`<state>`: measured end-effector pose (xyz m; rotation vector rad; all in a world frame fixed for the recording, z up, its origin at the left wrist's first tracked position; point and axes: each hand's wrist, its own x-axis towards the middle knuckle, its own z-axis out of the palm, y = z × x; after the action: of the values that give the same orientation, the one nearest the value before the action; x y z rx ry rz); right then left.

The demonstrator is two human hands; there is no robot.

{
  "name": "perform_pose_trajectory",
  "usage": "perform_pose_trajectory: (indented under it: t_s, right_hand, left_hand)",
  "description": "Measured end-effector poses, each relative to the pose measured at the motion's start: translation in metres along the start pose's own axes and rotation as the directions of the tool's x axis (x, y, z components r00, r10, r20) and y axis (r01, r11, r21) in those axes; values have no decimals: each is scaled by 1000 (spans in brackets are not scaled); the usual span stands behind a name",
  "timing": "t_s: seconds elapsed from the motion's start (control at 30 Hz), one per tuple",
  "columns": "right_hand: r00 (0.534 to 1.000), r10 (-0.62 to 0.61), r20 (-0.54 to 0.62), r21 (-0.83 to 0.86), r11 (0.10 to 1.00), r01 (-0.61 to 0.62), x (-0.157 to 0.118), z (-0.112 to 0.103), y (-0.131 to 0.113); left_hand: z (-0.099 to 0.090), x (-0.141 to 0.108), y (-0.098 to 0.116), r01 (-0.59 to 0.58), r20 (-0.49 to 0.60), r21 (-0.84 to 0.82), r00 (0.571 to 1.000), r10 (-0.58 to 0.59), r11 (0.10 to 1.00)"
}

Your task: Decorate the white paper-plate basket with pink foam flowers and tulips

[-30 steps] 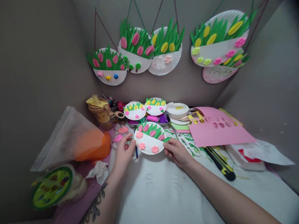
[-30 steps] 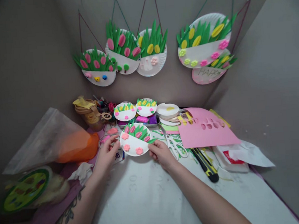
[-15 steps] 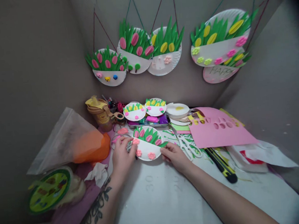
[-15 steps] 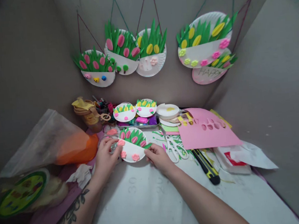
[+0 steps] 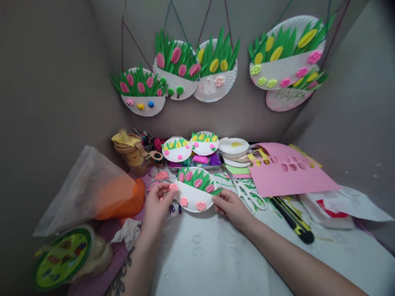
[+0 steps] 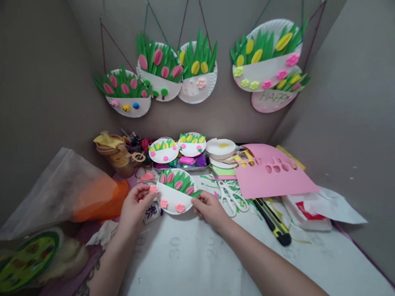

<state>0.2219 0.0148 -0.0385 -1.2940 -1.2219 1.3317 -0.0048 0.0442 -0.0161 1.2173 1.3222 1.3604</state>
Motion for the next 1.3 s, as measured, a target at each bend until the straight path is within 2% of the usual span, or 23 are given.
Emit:
perform_pose_trajectory:
  t_s: [0.17,0.47,0.8,0.93,1.03,1.17,1.3]
  right_hand:
    - [1000,-8,16,-14,1000,9,-2,1,-2]
    - [999,-12,30,7,1000,12,-4,4,-3]
    - [999,-16,50,61,998,13,-4,3,3]
    - [999,-14,49,68,998,11,-3,3,4]
    - [998,1,58,81,997,-5,-3,3,5]
    - [997,14,70,91,996,-20,-4,3,6]
    - [997,17,76,87,996,-24,-4,4,7]
  left_hand:
    - [1,-4,3,-76,51,150,996,69,986]
    - [3,-6,5,-80,46,310,997,69,947]
    - [1,-6,4,-73,36,369,997,64,927]
    - [0,-3,0,-68,0,325,997,72,943]
    - [1,1,-6,-1,-65,193,998,14,981]
    - [5,4,-8,125,44,-12,991,-124,992]
    - [5,2,-7,176,99,-40,980,-172,984]
